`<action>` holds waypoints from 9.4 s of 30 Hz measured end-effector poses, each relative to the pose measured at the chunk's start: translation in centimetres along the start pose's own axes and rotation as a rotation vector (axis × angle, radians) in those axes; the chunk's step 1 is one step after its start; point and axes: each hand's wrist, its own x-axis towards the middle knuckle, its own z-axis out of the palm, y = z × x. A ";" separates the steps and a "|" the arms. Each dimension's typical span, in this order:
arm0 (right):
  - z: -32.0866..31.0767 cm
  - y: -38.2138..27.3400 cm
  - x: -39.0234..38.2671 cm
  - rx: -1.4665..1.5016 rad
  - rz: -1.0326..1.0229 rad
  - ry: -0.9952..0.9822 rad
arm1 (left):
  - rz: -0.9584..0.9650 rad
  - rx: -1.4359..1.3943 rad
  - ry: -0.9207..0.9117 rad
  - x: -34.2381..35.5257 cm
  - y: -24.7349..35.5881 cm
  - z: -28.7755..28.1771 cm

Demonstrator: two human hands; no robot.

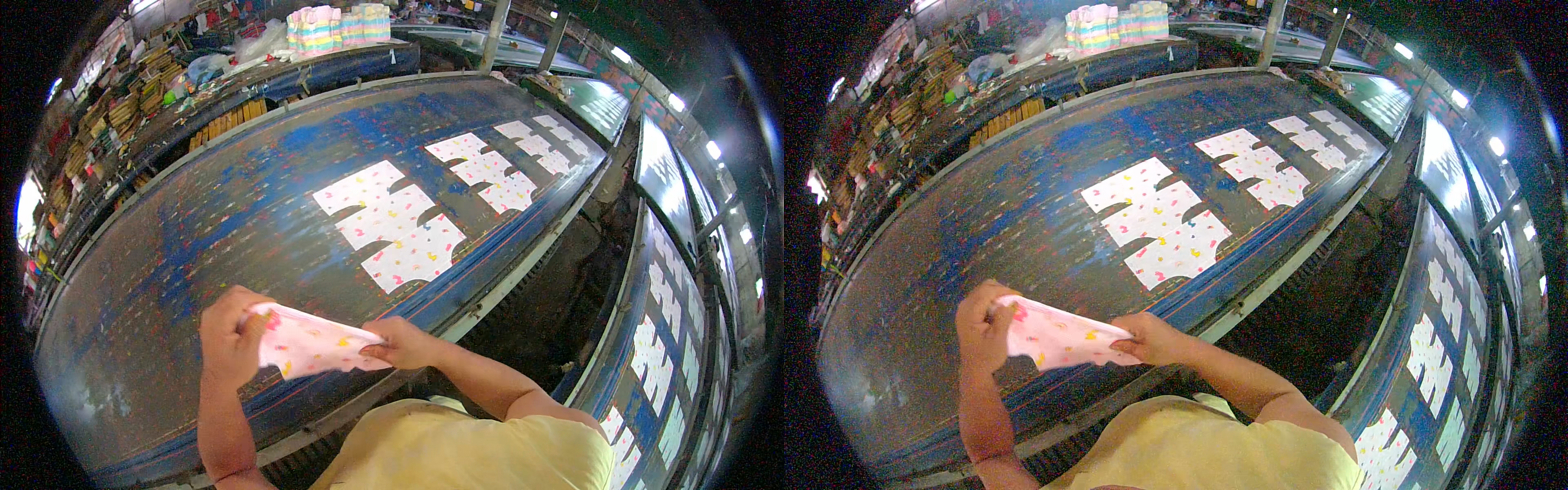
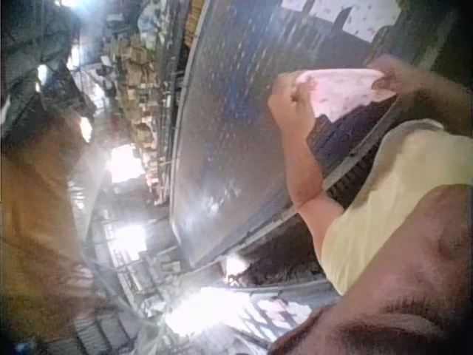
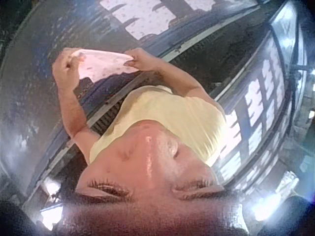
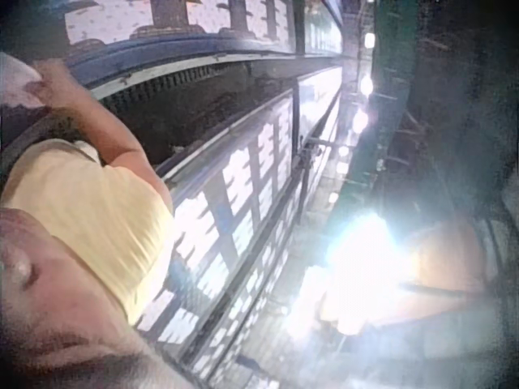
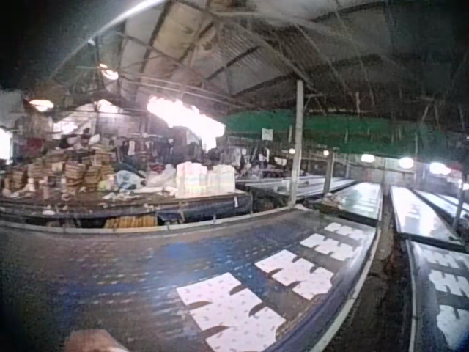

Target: The person repeatedly picks up pink patterned diapers from a blue worktable, folds each one in half, and places it back on the table. The person handles the diapers one at a time throughout the clip.

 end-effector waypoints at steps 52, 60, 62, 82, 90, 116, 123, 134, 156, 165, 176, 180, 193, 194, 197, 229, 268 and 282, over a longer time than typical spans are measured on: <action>-29.5 16.4 3.1 -0.363 -0.035 -0.032 | -0.459 0.211 0.403 3.5 -13.8 38.3; -21.7 7.7 -4.7 -0.105 0.001 -0.272 | -0.568 0.234 0.095 3.6 -14.0 36.5; -22.0 7.1 -5.9 -0.022 0.066 -0.198 | -0.554 0.128 0.054 3.3 -14.4 35.6; -42.2 27.6 10.9 -0.364 -0.133 0.164 | -0.786 -0.086 0.500 12.1 -16.0 38.6; -43.3 30.4 19.7 -0.560 -0.111 0.055 | -0.823 0.253 0.516 13.6 -22.6 38.3; -41.6 23.7 17.9 0.245 -0.230 -0.430 | -0.620 0.274 0.042 16.5 -23.5 34.0; -45.6 29.0 27.2 -0.351 -0.153 0.077 | -0.462 0.317 0.346 20.4 -28.6 33.7; -46.4 31.5 36.5 -0.920 0.108 -0.028 | -0.697 0.113 0.530 22.6 -37.5 36.2; -37.9 23.2 25.8 -0.118 -0.564 -0.255 | -0.637 0.657 0.139 25.3 -34.0 34.9; -40.9 22.7 7.6 0.140 -0.106 -0.083 | -0.450 -0.132 0.424 26.7 -12.0 29.5; -39.8 13.6 -4.3 -0.084 -0.430 0.235 | 0.094 0.075 -0.085 26.7 12.6 36.8; -39.5 13.2 -8.3 -0.059 -0.207 0.164 | 0.174 0.094 -0.009 26.0 14.0 38.0; -50.6 23.4 -18.9 0.120 0.208 0.315 | -0.265 0.046 0.280 21.9 5.1 47.8; -52.5 24.3 -19.1 0.102 0.233 0.350 | -0.295 0.030 0.192 21.3 5.2 49.4; -58.7 27.1 -19.8 0.008 0.244 0.463 | -0.509 -0.074 0.168 22.0 5.3 57.5; -81.6 39.5 -9.2 -0.788 0.171 0.015 | -0.626 0.059 0.338 31.1 -0.7 78.6; -87.8 46.9 3.1 -0.415 -0.168 0.064 | -0.918 0.013 0.533 40.8 -7.9 77.6; -89.2 44.9 7.2 -0.742 0.001 -0.109 | -0.896 0.119 0.585 40.8 -11.4 78.2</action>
